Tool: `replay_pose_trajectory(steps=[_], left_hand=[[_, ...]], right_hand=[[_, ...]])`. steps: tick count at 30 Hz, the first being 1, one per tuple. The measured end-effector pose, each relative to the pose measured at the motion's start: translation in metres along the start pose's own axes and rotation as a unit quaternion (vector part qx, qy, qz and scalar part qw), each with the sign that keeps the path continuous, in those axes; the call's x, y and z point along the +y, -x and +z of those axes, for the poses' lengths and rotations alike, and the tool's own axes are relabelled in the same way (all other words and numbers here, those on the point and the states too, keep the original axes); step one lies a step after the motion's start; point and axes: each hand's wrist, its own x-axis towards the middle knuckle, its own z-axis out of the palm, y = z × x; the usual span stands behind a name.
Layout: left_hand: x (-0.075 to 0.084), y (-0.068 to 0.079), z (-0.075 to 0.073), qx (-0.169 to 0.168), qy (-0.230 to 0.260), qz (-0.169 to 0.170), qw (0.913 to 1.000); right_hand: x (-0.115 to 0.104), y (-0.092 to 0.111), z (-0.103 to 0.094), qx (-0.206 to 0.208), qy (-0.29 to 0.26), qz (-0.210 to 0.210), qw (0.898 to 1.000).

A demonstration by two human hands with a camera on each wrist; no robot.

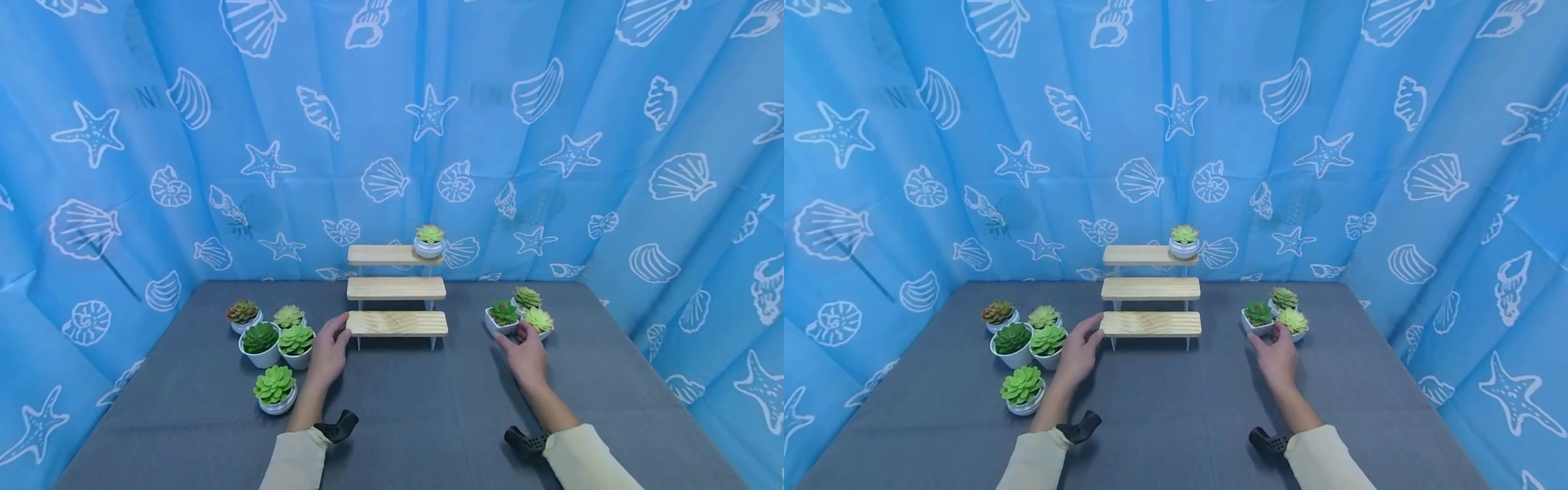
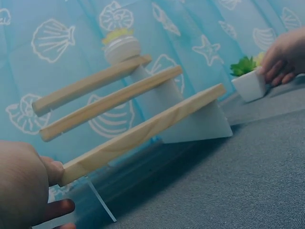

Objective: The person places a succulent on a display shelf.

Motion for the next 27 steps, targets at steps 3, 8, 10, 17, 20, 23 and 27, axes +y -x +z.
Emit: replay_pose_trajectory(steps=[3,8,10,17,20,23,27], left_hand=[[0.0,-0.001,0.0,0.001,0.0,0.003,1.0],[0.001,-0.001,-0.001,-0.004,0.005,-0.006,1.0],[0.001,-0.001,-0.001,-0.005,0.005,-0.012,0.9999],[0.001,-0.001,-0.001,-0.004,0.013,-0.019,0.9997],[0.0,-0.002,-0.002,-0.002,0.012,-0.024,0.9996],[0.0,-0.002,-0.003,0.0,0.014,-0.027,0.9995],[0.0,-0.002,-0.002,-0.002,0.019,-0.029,0.9994]], right_hand=[[0.0,-0.003,0.003,0.007,-0.002,0.0,1.0],[0.001,-0.008,0.009,0.028,0.004,0.006,1.0],[0.002,-0.009,0.011,0.032,0.004,0.011,0.999],[0.002,-0.011,0.016,0.062,0.023,0.015,0.998],[0.001,-0.011,0.018,0.072,0.032,0.018,0.997],[-0.001,-0.011,0.02,0.08,0.038,0.022,0.996],[-0.003,-0.01,0.022,0.091,0.041,0.028,0.995]])
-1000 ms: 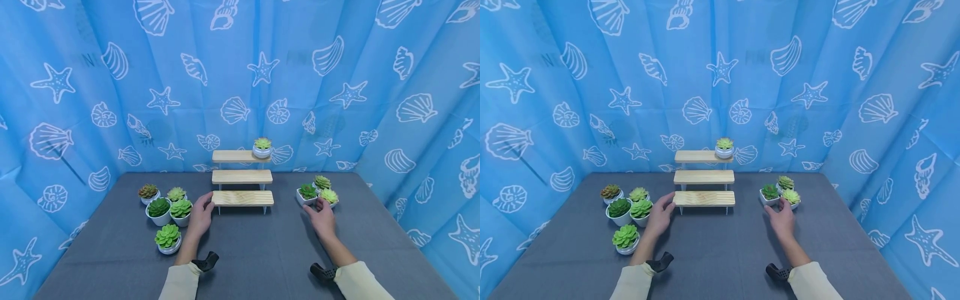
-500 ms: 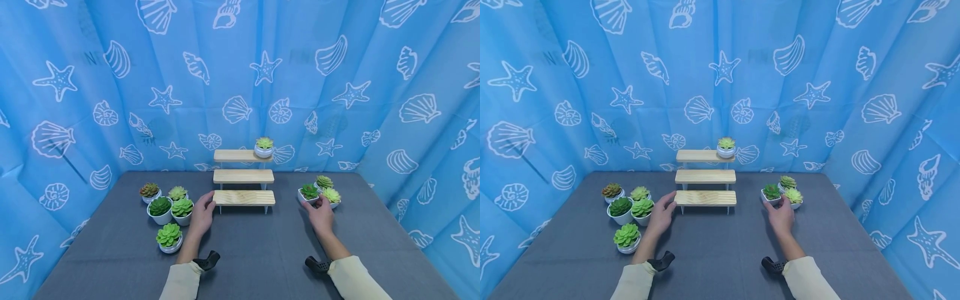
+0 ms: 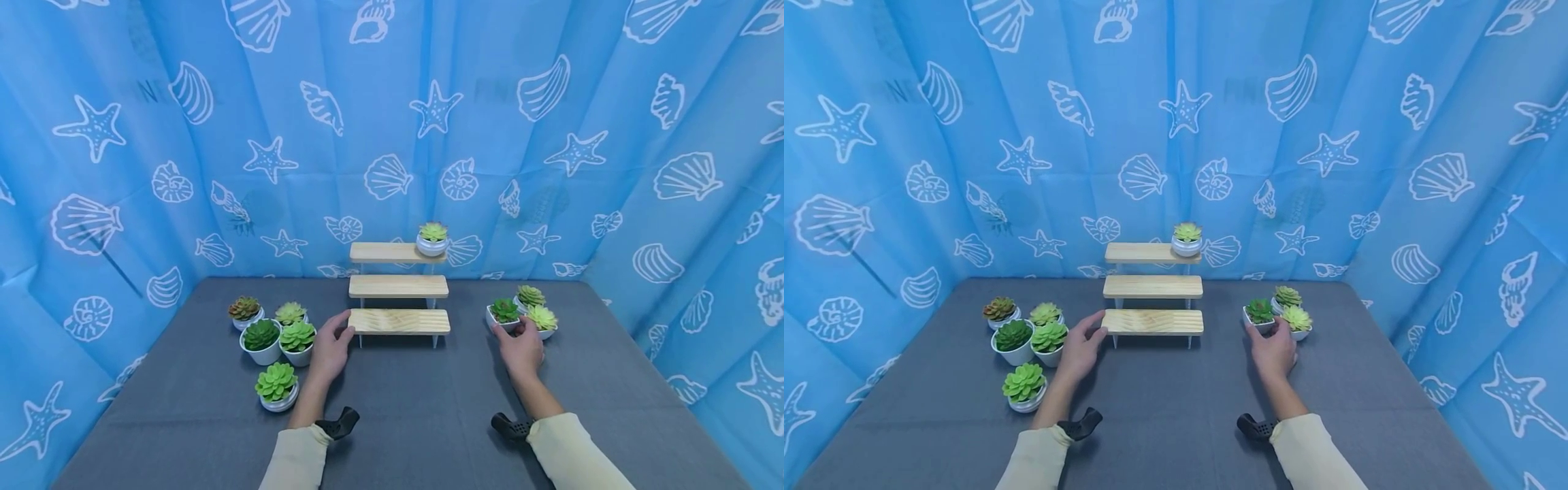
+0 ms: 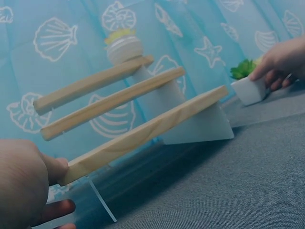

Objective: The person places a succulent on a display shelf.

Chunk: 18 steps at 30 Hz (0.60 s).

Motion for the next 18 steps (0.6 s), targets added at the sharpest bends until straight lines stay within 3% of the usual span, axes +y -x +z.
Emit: replay_pose_trajectory(steps=[8,18], left_hand=[[-0.002,-0.001,0.002,0.004,0.004,-0.001,1.0],[-0.002,0.0,0.001,0.006,0.002,-0.001,1.0]], right_hand=[[-0.007,0.001,-0.001,-0.003,0.0,-0.004,1.0],[-0.017,0.011,0.002,-0.024,-0.038,-0.02,0.999]])
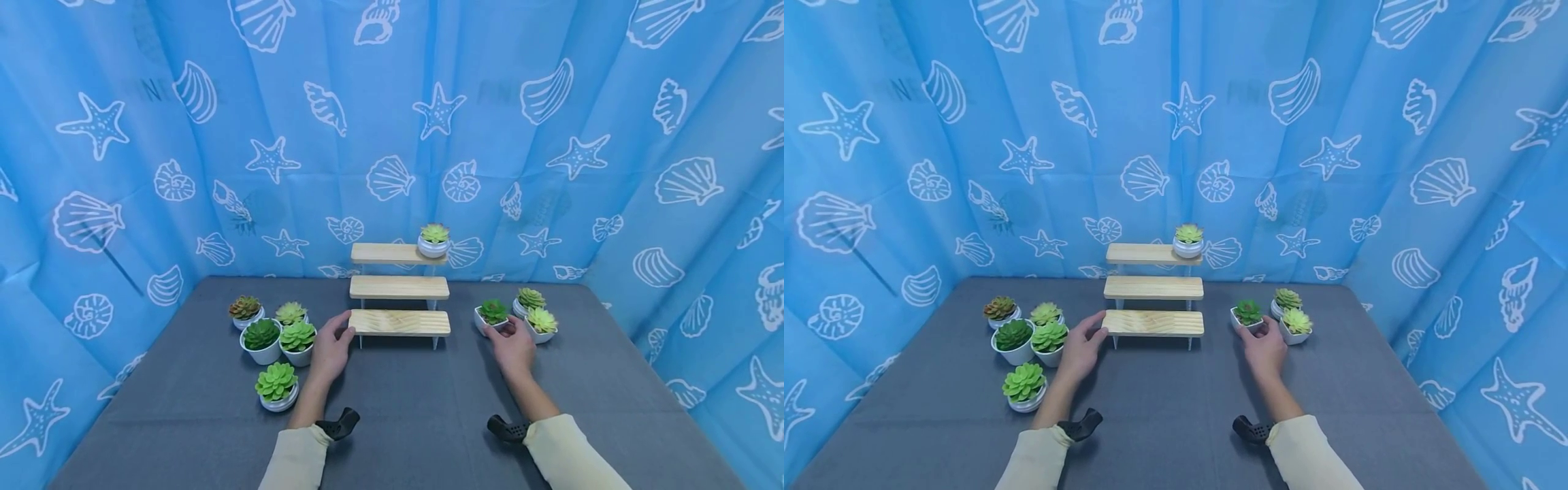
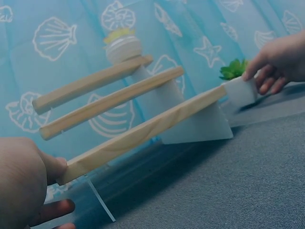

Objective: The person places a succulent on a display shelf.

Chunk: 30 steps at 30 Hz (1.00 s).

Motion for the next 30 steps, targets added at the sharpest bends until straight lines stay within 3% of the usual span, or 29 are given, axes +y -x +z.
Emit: replay_pose_trajectory(steps=[8,15,19,26,28,30], left_hand=[[0.002,0.0,0.001,0.001,0.005,0.003,1.0],[0.003,0.002,0.0,0.011,0.015,0.013,0.9997],[0.005,0.003,0.0,0.012,0.022,0.018,0.9995],[0.005,0.003,-0.002,0.009,0.02,0.019,0.9996],[0.004,0.003,-0.001,0.009,0.018,0.022,0.9996],[0.004,0.002,-0.001,0.008,0.019,0.024,0.9995]], right_hand=[[-0.004,-0.001,0.011,0.024,-0.071,-0.027,0.997],[0.028,-0.03,0.045,0.061,-0.089,-0.075,0.991],[0.034,-0.042,0.056,0.063,-0.126,-0.098,0.985],[0.011,-0.044,0.06,0.061,-0.132,-0.12,0.982],[0.007,-0.046,0.06,0.038,-0.162,-0.129,0.978],[-0.019,-0.03,0.049,0.02,-0.18,-0.122,0.976]])
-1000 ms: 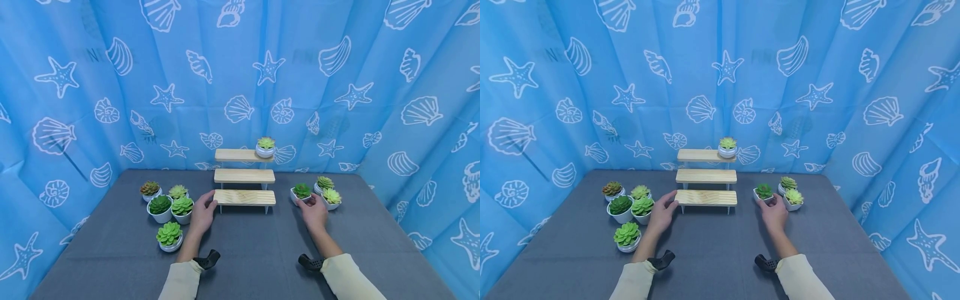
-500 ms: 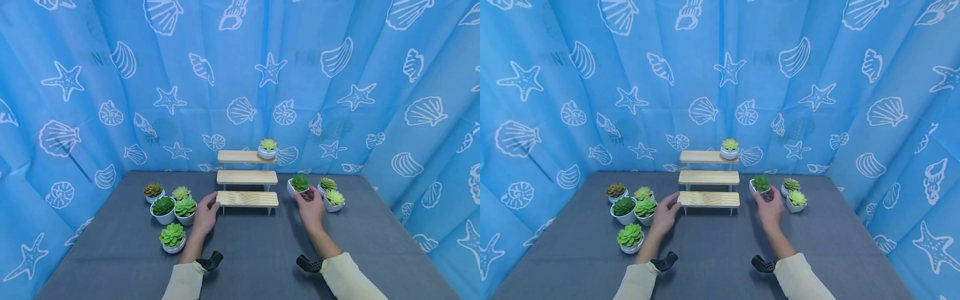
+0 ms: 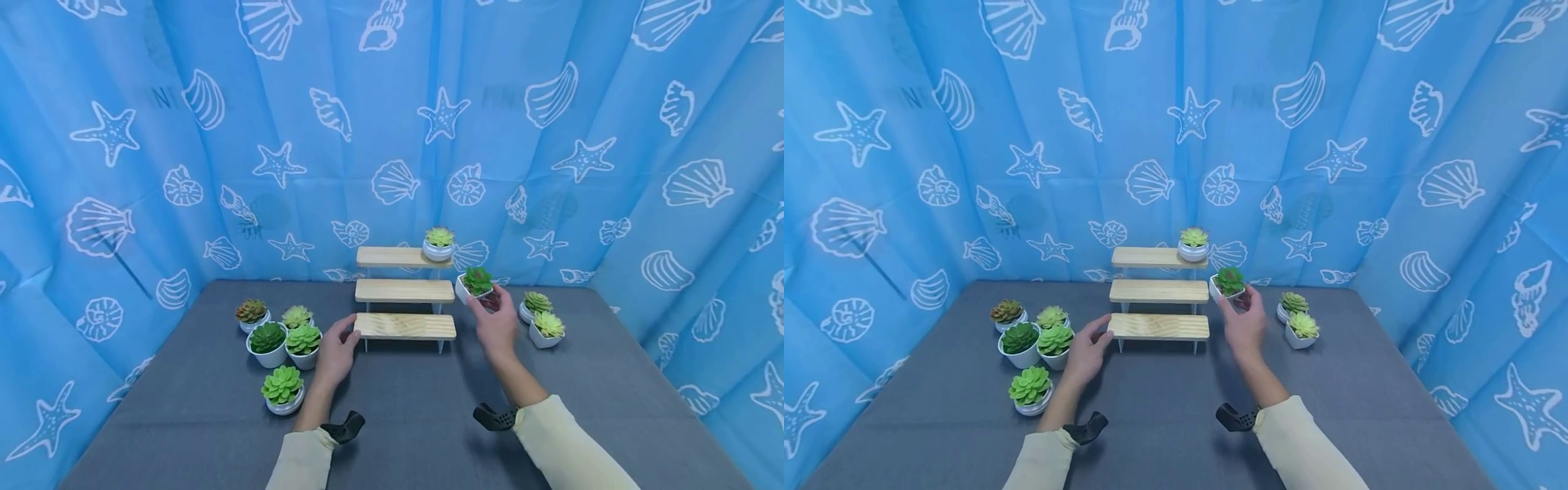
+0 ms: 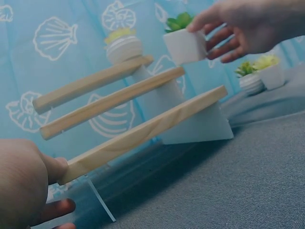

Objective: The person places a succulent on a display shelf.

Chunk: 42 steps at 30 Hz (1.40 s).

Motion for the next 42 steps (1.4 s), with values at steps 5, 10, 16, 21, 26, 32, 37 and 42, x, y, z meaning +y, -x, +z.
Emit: replay_pose_trajectory(steps=[5,10,16,21,26,32,37,42], left_hand=[[0.0,0.001,0.0,-0.003,0.002,-0.002,1.0],[-0.001,0.001,0.0,-0.003,0.0,0.003,1.0],[-0.002,0.0,-0.001,-0.004,0.0,0.002,1.0],[-0.002,0.0,0.0,-0.009,-0.001,-0.009,0.9999],[-0.002,-0.001,0.0,-0.008,-0.005,-0.011,0.9999],[-0.002,-0.002,-0.001,-0.008,-0.004,-0.012,0.9999],[-0.002,-0.002,-0.001,-0.01,-0.002,-0.011,0.9999],[-0.003,-0.001,0.0,-0.009,-0.004,-0.009,0.9999]], right_hand=[[-0.073,0.022,-0.002,-0.02,0.006,0.011,1.0],[-0.082,0.023,0.006,-0.049,0.012,0.001,0.999],[-0.081,0.021,0.017,-0.071,0.002,-0.001,0.997],[-0.08,0.02,0.021,-0.102,-0.009,0.015,0.995],[-0.074,0.015,0.025,-0.132,-0.046,0.014,0.99],[-0.087,0.016,0.025,-0.147,-0.01,0.023,0.989],[-0.087,0.016,0.028,-0.134,0.048,-0.009,0.99],[-0.086,0.018,0.034,-0.13,0.07,-0.038,0.988]])
